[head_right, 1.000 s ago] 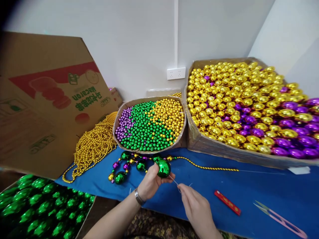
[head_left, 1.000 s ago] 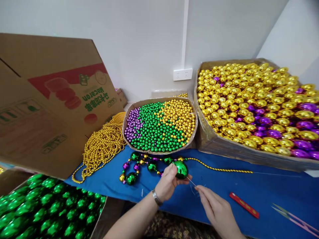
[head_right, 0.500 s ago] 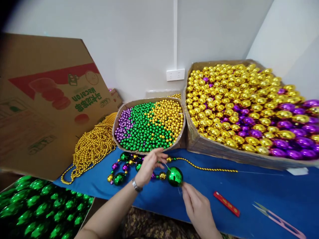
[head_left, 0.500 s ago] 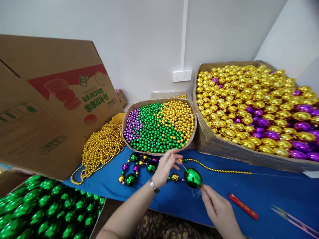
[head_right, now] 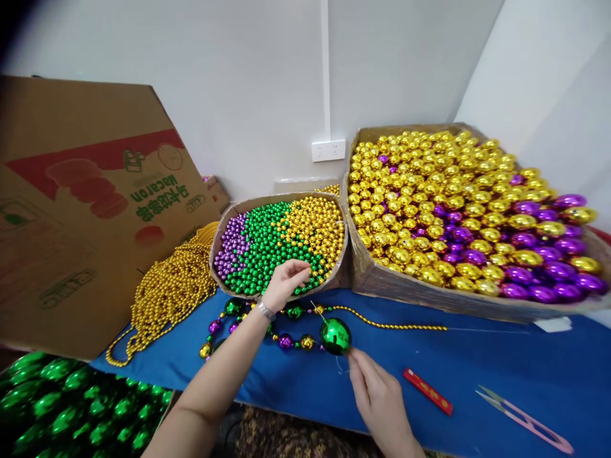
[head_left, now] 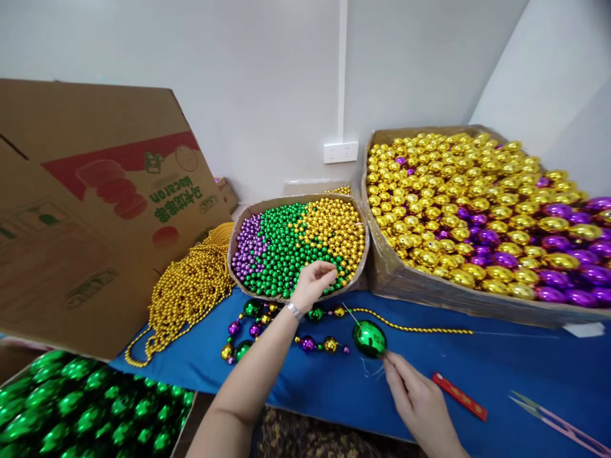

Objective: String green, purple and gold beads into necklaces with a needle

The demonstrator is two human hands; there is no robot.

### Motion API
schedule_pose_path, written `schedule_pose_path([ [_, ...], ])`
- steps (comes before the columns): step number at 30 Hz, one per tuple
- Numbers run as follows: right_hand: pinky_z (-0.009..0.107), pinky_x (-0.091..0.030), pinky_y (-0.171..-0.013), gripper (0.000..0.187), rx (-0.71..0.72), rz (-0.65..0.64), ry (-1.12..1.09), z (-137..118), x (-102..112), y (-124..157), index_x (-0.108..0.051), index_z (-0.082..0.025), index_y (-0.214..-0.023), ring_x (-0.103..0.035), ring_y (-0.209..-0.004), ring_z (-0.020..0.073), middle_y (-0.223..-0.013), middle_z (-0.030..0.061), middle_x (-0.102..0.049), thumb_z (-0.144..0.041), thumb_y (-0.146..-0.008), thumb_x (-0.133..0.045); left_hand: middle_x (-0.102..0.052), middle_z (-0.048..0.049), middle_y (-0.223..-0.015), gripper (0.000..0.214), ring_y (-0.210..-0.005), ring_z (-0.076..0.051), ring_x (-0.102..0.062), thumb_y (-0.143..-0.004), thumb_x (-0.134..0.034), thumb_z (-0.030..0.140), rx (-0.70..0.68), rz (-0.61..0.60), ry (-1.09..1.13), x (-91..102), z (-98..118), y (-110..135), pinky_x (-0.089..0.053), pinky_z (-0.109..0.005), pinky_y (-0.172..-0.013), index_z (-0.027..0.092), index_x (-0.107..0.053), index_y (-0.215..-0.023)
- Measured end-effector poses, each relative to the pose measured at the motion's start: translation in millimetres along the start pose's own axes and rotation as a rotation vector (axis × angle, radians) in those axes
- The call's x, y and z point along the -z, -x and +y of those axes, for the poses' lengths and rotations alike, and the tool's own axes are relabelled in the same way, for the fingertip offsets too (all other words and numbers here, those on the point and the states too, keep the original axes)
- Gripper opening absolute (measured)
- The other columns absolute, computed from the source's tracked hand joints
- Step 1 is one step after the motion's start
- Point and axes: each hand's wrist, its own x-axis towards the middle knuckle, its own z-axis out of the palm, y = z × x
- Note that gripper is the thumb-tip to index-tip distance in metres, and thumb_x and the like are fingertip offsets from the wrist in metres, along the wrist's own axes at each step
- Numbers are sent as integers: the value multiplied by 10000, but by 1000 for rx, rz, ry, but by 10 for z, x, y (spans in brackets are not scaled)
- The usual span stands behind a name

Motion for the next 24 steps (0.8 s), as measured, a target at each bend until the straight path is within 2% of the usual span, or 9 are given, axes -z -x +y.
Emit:
schedule_pose_path([
  [2, 228, -557, -649, 250, 2, -3, -6, -20, 11, -12, -618, -168, -976, -702, -721, 187, -883, 91, -716, -279, -934, -398, -659, -77, -851, 258, -716, -147, -625, -869, -498, 351, 140, -58, 450, -38, 54, 211, -477, -251, -622, 147, -572, -1007],
  [4, 221, -553, -644, 245, 17, -1, -8, -38, 15, -15, -615, -165, -974, -701, -713, 179, -878, 90, -715, -264, -935, -394, -659, -69, -813, 264, -671, -131, -622, -804, -607, 363, 283, -102, 871, -80, 87, 398, -467, -230, -592, 136, -583, -938],
  [6, 217, -550, -650, 240, 39, 4, -4, -47, 13, -8, -610, -160, -976, -699, -713, 173, -866, 89, -715, -250, -936, -392, -659, -61, -783, 267, -644, -117, -618, -746, -686, 340, 362, -107, 1068, -112, 97, 530, -462, -213, -577, 129, -591, -879],
  [12, 225, -552, -655, 241, 65, 11, 13, -23, -22, 36, -613, -161, -992, -699, -737, 175, -885, 85, -715, -247, -931, -396, -671, -64, -790, 238, -639, -109, -623, -723, -721, 283, 425, -54, 1212, -151, 104, 637, -475, -196, -566, 131, -569, -823],
  [24, 250, -564, -662, 274, 34, -7, 17, -45, -10, 49, -629, -171, -988, -700, -733, 184, -887, 86, -721, -274, -937, -380, -676, -56, -838, 241, -725, -132, -649, -722, -725, 257, 412, 22, 1246, -233, 175, 688, -495, -231, -643, 148, -554, -851],
])
